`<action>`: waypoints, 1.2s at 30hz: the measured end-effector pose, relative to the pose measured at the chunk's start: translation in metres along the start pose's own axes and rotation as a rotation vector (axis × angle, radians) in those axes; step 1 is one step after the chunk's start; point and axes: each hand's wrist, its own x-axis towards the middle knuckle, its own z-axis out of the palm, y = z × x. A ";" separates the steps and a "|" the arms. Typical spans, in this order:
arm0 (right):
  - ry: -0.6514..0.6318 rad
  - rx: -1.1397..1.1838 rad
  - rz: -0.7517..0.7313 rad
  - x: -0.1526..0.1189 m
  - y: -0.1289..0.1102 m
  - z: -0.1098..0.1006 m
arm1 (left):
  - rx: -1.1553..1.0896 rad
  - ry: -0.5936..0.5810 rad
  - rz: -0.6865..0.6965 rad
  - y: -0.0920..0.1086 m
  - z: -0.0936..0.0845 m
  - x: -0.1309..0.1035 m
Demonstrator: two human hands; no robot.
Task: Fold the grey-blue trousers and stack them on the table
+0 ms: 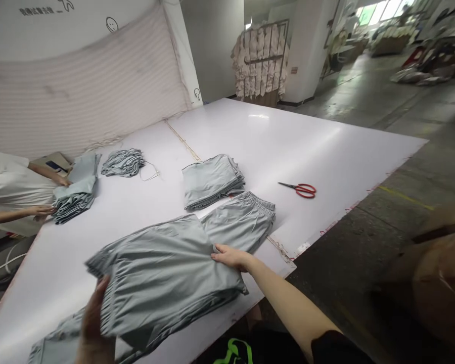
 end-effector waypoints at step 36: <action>0.118 -0.013 -0.257 0.119 0.004 0.081 | 0.380 -0.122 -0.132 -0.092 0.057 0.035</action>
